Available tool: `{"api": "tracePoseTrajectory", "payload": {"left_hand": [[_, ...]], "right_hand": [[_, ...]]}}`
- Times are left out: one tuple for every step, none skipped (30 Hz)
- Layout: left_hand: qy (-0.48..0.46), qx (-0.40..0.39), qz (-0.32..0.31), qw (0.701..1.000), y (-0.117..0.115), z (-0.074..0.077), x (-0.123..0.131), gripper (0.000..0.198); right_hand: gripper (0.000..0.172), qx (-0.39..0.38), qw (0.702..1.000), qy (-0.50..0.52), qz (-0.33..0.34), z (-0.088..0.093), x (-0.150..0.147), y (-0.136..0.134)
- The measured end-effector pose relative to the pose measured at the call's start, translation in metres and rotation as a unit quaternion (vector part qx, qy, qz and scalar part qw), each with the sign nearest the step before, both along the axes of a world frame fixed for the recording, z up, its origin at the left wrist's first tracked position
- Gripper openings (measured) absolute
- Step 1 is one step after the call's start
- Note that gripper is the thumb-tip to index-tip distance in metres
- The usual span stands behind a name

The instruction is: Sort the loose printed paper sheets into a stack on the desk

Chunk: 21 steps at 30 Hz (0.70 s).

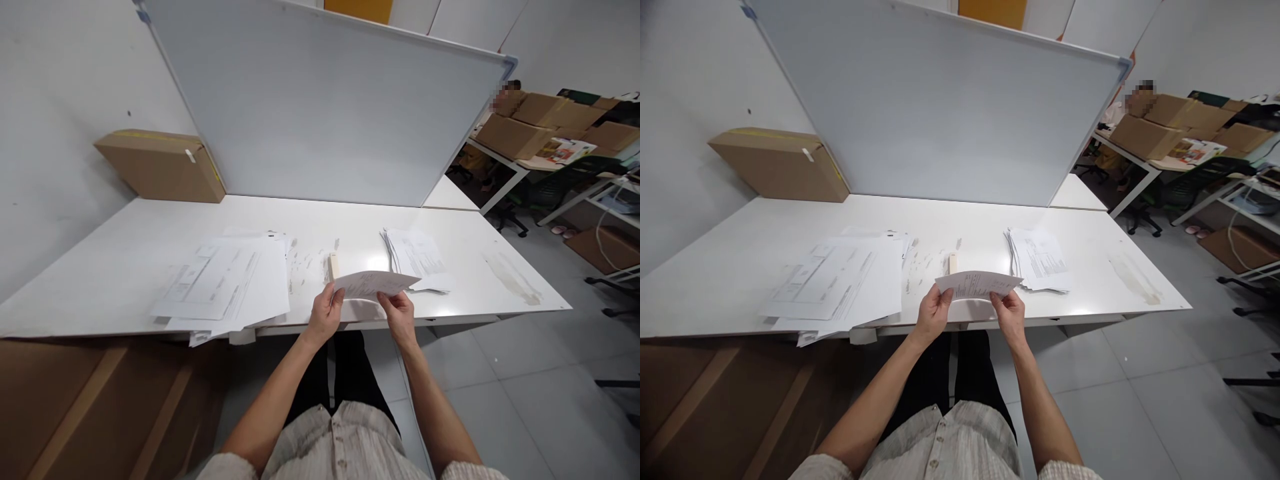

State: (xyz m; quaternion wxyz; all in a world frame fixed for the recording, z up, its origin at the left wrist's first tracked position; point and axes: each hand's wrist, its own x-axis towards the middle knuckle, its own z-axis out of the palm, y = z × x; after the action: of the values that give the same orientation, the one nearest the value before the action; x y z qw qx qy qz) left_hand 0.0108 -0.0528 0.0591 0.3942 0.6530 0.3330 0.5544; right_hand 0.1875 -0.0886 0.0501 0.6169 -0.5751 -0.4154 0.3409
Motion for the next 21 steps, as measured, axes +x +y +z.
{"api": "tracePoseTrajectory", "payload": {"left_hand": [[-0.003, -0.001, 0.001, 1.000, 0.000, 0.000, 0.000, 0.024], [-0.006, -0.003, 0.003, 1.000, 0.000, 0.000, 0.000, 0.025], [-0.009, -0.004, 0.004, 1.000, -0.001, 0.000, 0.000, 0.025], [-0.013, -0.005, 0.003, 1.000, -0.001, 0.000, 0.000, 0.025], [-0.016, -0.007, -0.001, 1.000, -0.002, 0.001, 0.000, 0.025], [-0.020, -0.009, -0.005, 1.000, -0.002, 0.001, 0.000, 0.025], [-0.024, -0.011, -0.010, 1.000, -0.002, 0.001, 0.000, 0.026], [-0.028, -0.013, -0.014, 0.999, -0.002, 0.001, 0.000, 0.026], [-0.030, -0.014, -0.014, 0.999, -0.002, 0.001, 0.000, 0.026], [-0.031, -0.014, -0.013, 0.999, -0.002, 0.001, 0.000, 0.026], [-0.031, -0.011, -0.010, 0.999, -0.002, 0.001, 0.000, 0.025], [-0.032, -0.008, -0.007, 0.999, -0.002, 0.001, 0.000, 0.024], [-0.032, -0.005, -0.006, 0.999, -0.002, 0.000, 0.000, 0.024], [-0.032, -0.003, -0.006, 0.999, -0.002, 0.000, 0.000, 0.023], [-0.031, -0.002, -0.005, 0.999, -0.002, -0.001, 0.000, 0.023], [-0.030, -0.003, -0.006, 1.000, -0.002, -0.001, 0.000, 0.024], [-0.027, -0.006, -0.006, 1.000, -0.002, -0.001, 0.000, 0.024], [-0.024, -0.009, -0.003, 1.000, -0.002, -0.002, 0.000, 0.024], [-0.021, -0.011, 0.000, 1.000, -0.002, -0.002, 0.000, 0.023], [-0.018, -0.013, 0.004, 1.000, -0.002, -0.002, 0.000, 0.023], [-0.016, -0.012, 0.007, 1.000, -0.002, -0.003, 0.000, 0.022]], "right_hand": [[0.029, -0.001, 1.000, 0.000, 0.004, 0.000, 0.000, 0.000], [0.030, -0.002, 1.000, 0.004, 0.009, -0.001, 0.000, 0.000], [0.030, -0.002, 1.000, 0.009, 0.014, -0.001, 0.000, 0.001], [0.030, -0.001, 1.000, 0.015, 0.019, -0.001, 0.000, 0.001], [0.031, 0.000, 0.999, 0.020, 0.025, -0.002, 0.000, 0.001], [0.032, 0.001, 0.999, 0.025, 0.032, -0.002, 0.000, 0.001], [0.033, 0.002, 0.999, 0.028, 0.038, -0.002, 0.000, 0.001], [0.033, 0.002, 0.999, 0.029, 0.043, -0.003, 0.000, 0.001], [0.033, -0.001, 0.998, 0.030, 0.047, -0.004, 0.000, 0.001], [0.032, -0.007, 0.998, 0.031, 0.049, -0.006, 0.000, 0.001], [0.031, -0.014, 0.998, 0.031, 0.050, -0.008, 0.000, 0.001], [0.031, -0.020, 0.998, 0.030, 0.051, -0.010, 0.001, 0.002], [0.031, -0.026, 0.998, 0.030, 0.053, -0.012, 0.001, 0.002], [0.032, -0.031, 0.998, 0.028, 0.054, -0.014, 0.002, 0.002], [0.033, -0.034, 0.998, 0.026, 0.055, -0.015, 0.003, 0.003], [0.034, -0.036, 0.998, 0.023, 0.056, -0.017, 0.003, 0.003], [0.034, -0.037, 0.998, 0.019, 0.057, -0.018, 0.004, 0.003], [0.034, -0.037, 0.998, 0.016, 0.058, -0.019, 0.004, 0.003], [0.034, -0.037, 0.997, 0.012, 0.060, -0.020, 0.005, 0.003], [0.033, -0.038, 0.997, 0.008, 0.060, -0.021, 0.005, 0.003], [0.032, -0.039, 0.998, 0.004, 0.057, -0.021, 0.005, 0.002]]}}
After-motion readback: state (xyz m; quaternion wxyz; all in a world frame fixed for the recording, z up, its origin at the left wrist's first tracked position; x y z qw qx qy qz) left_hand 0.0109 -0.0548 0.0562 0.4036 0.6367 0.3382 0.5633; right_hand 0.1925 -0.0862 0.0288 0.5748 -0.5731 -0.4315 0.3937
